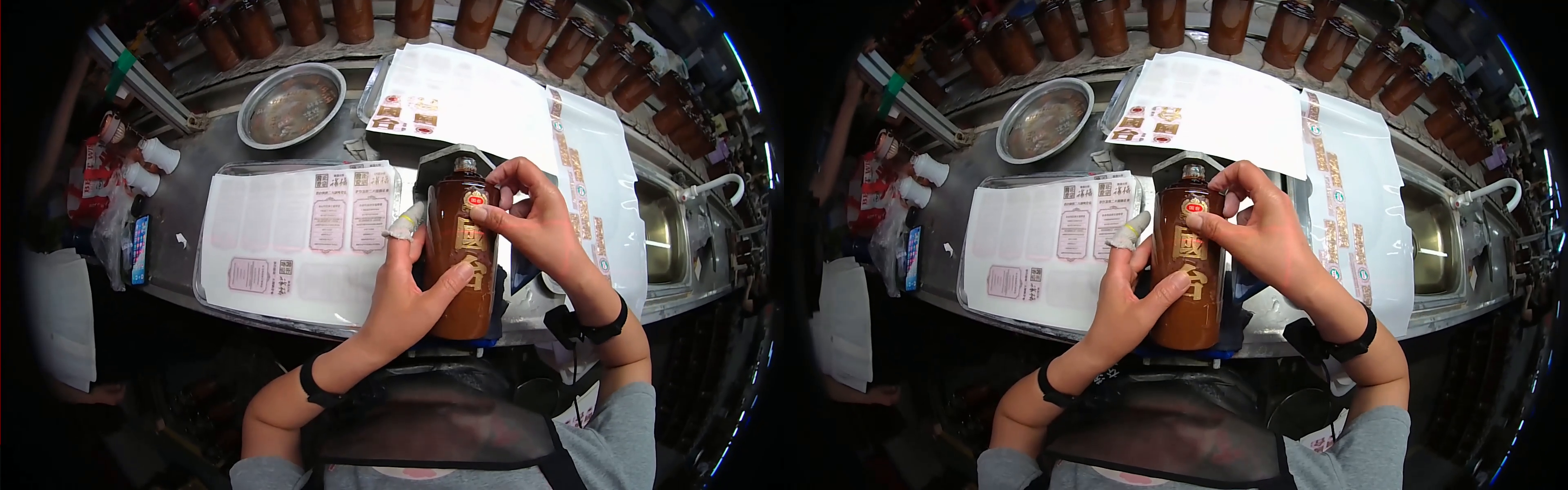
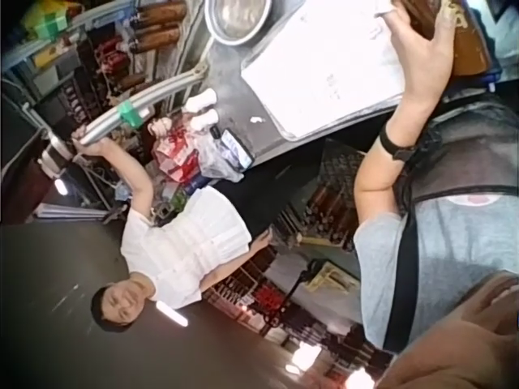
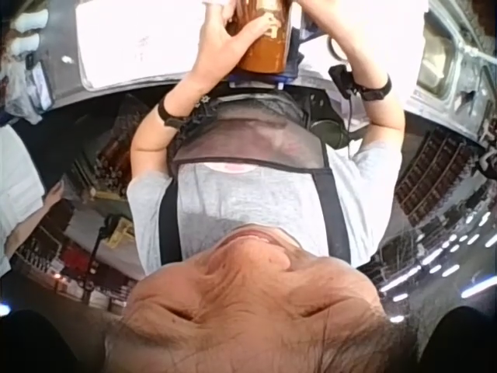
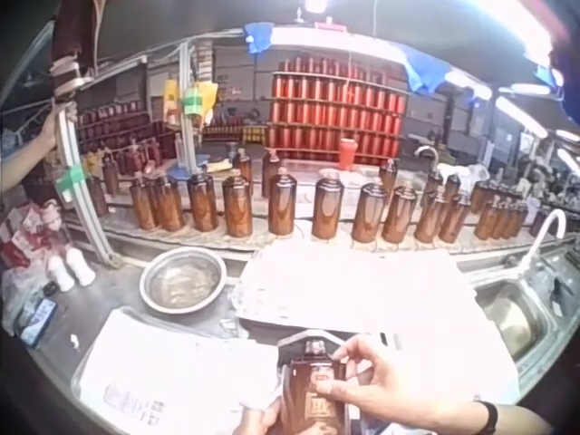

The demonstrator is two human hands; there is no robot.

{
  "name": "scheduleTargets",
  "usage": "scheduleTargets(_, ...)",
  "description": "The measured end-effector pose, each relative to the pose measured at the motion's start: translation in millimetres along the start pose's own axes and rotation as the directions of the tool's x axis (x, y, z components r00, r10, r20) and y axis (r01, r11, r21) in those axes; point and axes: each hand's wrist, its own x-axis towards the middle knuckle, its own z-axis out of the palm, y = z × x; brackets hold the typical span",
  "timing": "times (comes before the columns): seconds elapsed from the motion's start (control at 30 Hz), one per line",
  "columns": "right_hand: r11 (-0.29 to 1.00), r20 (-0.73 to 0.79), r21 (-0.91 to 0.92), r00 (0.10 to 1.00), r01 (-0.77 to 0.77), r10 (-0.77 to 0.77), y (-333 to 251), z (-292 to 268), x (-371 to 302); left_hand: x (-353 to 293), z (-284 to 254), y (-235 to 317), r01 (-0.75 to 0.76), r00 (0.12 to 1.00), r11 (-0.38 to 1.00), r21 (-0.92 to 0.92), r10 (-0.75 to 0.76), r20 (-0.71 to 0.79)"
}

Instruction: Applying labels and security seals to glass liquor bottles at a manufacturing workstation.

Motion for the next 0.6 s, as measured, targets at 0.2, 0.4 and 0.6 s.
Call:
scheduleTargets(0.2, 0.995, 0.004, 0.04, 0.996, -0.094, 0.094, -9, 1, 6, -1, -1, 0, -0.004, 1.0, 1.0, 0.009, 0.004, -0.006)
scheduleTargets(0.4, 0.999, -0.036, -0.03, 0.999, -0.023, 0.022, -3, 7, 10, 0, -2, 1, 0.017, 1.0, 0.999, -0.033, -0.018, -0.005)
scheduleTargets(0.6, 0.999, -0.053, -0.036, 0.999, -0.006, 0.004, -1, 8, 11, 0, 0, 0, 0.007, 1.0, 0.998, -0.06, -0.009, -0.027)
